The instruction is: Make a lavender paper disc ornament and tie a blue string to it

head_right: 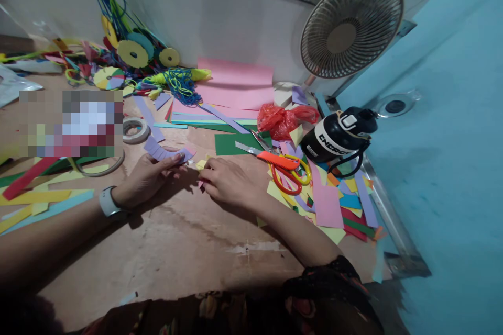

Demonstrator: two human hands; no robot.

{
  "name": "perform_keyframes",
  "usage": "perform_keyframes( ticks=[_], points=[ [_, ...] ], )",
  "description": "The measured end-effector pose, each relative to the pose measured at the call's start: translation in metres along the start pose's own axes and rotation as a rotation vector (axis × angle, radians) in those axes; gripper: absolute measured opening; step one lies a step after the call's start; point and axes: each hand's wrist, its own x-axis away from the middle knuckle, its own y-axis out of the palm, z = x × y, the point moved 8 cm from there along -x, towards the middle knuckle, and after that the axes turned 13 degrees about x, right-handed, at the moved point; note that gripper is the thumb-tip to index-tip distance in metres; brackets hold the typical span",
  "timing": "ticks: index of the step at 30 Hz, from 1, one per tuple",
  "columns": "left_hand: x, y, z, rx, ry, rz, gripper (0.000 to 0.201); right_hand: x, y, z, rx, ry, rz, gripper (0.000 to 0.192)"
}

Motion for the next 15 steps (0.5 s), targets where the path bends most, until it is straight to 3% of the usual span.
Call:
perform_keyframes(
  ticks=[3, 9, 15],
  points=[
    [0.001, 0.002, 0.0, -0.06, 0.007, -0.049, 0.018, -0.002, -0.002, 0.008, -0.169, 0.017, 0.031, 0.02],
    [0.004, 0.017, 0.009, -0.183, 0.055, -0.197, 0.026, -0.001, -0.016, 0.031, -0.573, 0.23, 0.161, 0.022],
    [0.006, 0.027, 0.009, -0.193, 0.025, -0.275, 0.031, -0.002, 0.002, 0.035, -1.11, 0.367, 0.079, 0.021]
  ],
)
